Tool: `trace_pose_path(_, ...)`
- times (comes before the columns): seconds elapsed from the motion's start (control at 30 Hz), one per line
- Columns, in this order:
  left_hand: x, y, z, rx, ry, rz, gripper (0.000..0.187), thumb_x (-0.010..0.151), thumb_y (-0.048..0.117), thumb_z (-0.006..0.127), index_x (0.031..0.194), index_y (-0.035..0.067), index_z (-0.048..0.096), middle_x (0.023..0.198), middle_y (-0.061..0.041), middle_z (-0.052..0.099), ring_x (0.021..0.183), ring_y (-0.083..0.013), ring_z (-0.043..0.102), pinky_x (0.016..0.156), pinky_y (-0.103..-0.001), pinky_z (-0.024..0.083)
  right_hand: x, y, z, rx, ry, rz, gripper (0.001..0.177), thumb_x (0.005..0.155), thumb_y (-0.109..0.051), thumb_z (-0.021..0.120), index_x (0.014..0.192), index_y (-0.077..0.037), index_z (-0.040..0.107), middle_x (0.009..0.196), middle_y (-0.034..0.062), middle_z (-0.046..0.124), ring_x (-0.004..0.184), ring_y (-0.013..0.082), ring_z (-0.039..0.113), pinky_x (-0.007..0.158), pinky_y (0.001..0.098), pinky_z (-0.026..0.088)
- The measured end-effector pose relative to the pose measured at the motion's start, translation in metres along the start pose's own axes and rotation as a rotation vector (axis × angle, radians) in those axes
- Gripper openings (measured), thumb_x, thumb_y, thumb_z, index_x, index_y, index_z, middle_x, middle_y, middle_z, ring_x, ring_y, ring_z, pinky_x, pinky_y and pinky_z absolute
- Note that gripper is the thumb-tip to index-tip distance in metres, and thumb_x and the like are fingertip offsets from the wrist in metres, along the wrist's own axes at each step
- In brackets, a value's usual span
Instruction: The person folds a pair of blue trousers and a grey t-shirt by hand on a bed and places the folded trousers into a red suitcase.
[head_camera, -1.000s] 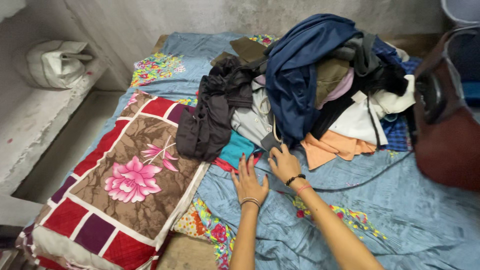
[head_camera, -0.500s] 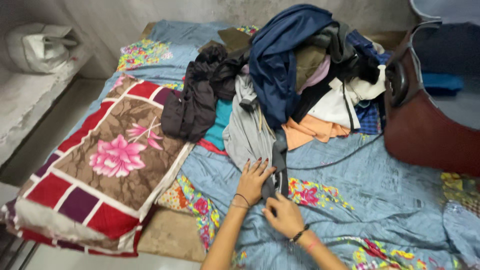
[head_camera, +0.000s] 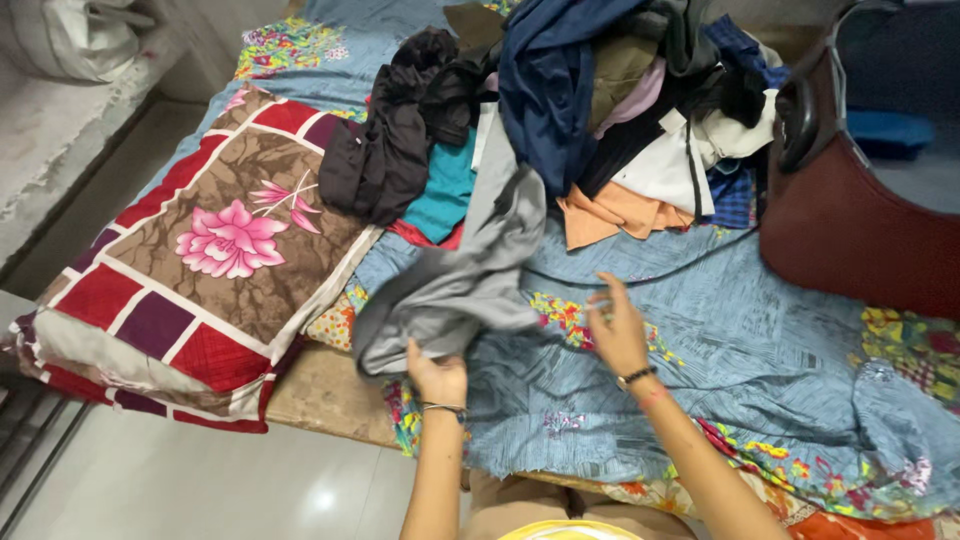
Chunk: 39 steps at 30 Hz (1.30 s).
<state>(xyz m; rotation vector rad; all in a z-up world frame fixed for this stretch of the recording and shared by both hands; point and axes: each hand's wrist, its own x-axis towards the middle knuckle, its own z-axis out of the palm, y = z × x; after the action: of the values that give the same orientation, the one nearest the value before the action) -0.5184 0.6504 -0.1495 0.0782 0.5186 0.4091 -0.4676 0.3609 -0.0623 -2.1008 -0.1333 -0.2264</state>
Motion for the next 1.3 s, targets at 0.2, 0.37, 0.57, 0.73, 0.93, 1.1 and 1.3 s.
trace_pose_path(0.2,-0.023,0.014,0.016,0.23,-0.109,0.167,0.047,0.091,0.036,0.067,0.127,0.006,0.064,0.13,-0.005,0.067,0.113,-0.0209,0.066,0.098,-0.04,0.053,0.043,-0.039,0.041,-0.386,-0.075,-0.478,0.074,0.075,-0.008,0.071,0.145,-0.006,0.047,0.145,0.0246,0.046,0.127,0.041,0.049,0.107,0.0483,0.043)
trace_pose_path(0.37,-0.002,-0.002,-0.007,0.912,0.143,0.521,0.045,0.091,0.025,0.076,0.118,-0.01,0.068,0.126,-0.009,0.07,0.106,-0.0162,0.062,0.092,-0.031,0.051,0.11,-0.047,0.093,-0.789,-0.005,-0.79,0.067,0.089,-0.007,0.056,0.155,-0.009,0.045,0.165,0.0126,0.038,0.147,0.0296,0.042,0.115,0.0468,0.039)
trace_pose_path(0.57,-0.007,0.0,-0.004,0.971,0.018,0.609,0.047,0.083,0.021,0.076,0.121,-0.004,0.064,0.125,-0.002,0.066,0.108,-0.0098,0.06,0.093,-0.026,0.045,0.168,-0.053,0.126,-1.053,-0.228,-0.947,0.039,0.093,-0.021,0.05,0.13,-0.019,0.064,0.162,0.002,0.037,0.151,0.0205,0.033,0.119,0.0541,0.023)
trace_pose_path(0.73,0.0,0.004,-0.013,0.998,0.055,0.494,0.035,0.085,0.02,0.077,0.106,-0.007,0.071,0.107,-0.005,0.074,0.092,-0.0131,0.063,0.084,-0.03,0.051,0.174,-0.052,0.123,-1.123,-0.707,-0.804,0.03,0.089,-0.026,0.056,0.112,-0.02,0.073,0.116,0.0082,0.071,0.127,0.0209,0.059,0.126,0.0556,0.015)
trace_pose_path(0.93,0.002,0.0,-0.016,1.141,0.097,0.45,0.032,0.088,0.02,0.078,0.099,-0.009,0.073,0.098,-0.009,0.075,0.084,-0.0156,0.062,0.076,-0.035,0.052,0.119,-0.027,0.044,-0.835,-0.722,-0.506,0.04,0.071,-0.039,0.066,0.103,-0.015,0.074,0.09,0.0213,0.072,0.088,0.0435,0.069,0.077,0.0556,0.053)
trace_pose_path(1.1,-0.015,-0.009,0.02,1.493,-0.128,0.497,0.026,0.083,0.018,0.076,0.099,-0.003,0.075,0.09,-0.011,0.079,0.079,-0.0185,0.072,0.073,-0.036,0.054,0.057,-0.009,-0.039,-0.806,-0.684,-0.257,0.05,0.076,-0.05,0.063,0.117,-0.02,0.071,0.096,0.0219,0.075,0.093,0.0421,0.07,0.083,0.0537,0.054)
trace_pose_path(1.3,-0.05,-0.096,0.041,1.598,-0.465,0.334,0.028,0.083,0.02,0.073,0.098,-0.003,0.076,0.09,-0.017,0.08,0.081,-0.0226,0.076,0.073,-0.037,0.057,0.043,0.001,-0.157,-1.028,-0.742,0.095,0.057,0.078,-0.057,0.065,0.124,-0.023,0.071,0.119,0.0144,0.074,0.11,0.0345,0.071,0.094,0.0469,0.056)
